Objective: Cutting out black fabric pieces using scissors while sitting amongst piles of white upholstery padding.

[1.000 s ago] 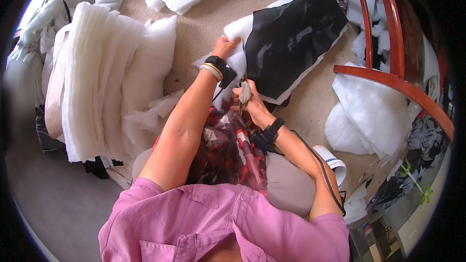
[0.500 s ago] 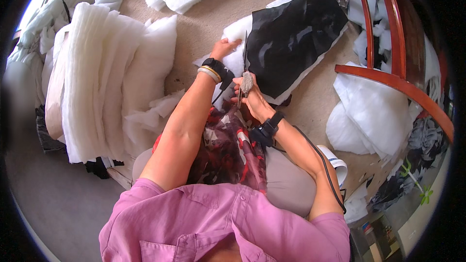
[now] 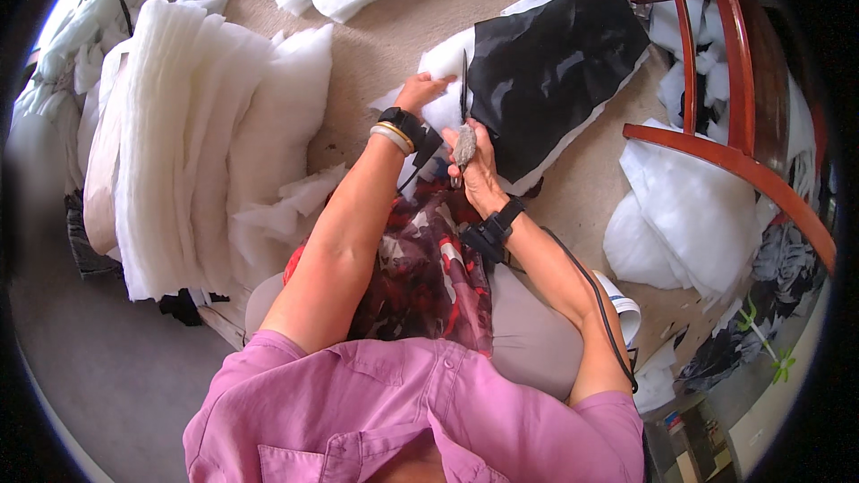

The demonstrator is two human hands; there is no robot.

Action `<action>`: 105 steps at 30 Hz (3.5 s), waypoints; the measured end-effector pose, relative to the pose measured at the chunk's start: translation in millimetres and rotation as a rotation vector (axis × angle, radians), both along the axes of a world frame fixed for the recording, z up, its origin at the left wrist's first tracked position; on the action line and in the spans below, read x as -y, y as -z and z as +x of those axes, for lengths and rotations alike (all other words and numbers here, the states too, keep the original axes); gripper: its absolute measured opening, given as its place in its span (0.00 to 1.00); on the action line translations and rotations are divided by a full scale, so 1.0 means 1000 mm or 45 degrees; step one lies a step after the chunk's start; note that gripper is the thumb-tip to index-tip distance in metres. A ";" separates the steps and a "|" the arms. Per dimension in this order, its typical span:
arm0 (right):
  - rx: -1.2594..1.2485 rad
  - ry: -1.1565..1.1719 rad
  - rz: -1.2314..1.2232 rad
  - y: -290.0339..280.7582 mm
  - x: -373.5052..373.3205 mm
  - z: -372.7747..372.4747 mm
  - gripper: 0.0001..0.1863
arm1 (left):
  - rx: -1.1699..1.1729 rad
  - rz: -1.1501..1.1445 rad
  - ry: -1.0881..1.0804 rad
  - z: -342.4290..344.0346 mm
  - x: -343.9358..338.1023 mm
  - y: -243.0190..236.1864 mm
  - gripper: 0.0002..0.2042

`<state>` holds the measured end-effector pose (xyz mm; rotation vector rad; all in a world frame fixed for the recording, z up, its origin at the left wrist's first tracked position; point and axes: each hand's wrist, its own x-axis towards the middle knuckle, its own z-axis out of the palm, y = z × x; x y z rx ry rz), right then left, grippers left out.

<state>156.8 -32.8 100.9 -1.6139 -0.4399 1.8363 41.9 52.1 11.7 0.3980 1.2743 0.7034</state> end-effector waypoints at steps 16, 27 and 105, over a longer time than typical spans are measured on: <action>-0.095 -0.198 -0.142 -0.014 0.000 0.020 0.27 | -0.042 0.158 -0.145 -0.007 -0.013 0.018 0.13; -0.126 -0.238 -0.098 0.007 -0.028 0.023 0.25 | -0.057 0.002 0.115 -0.013 -0.014 0.002 0.10; 1.665 -0.612 0.206 0.129 0.070 0.247 0.40 | -1.585 0.533 0.910 -0.028 -0.014 -0.019 0.21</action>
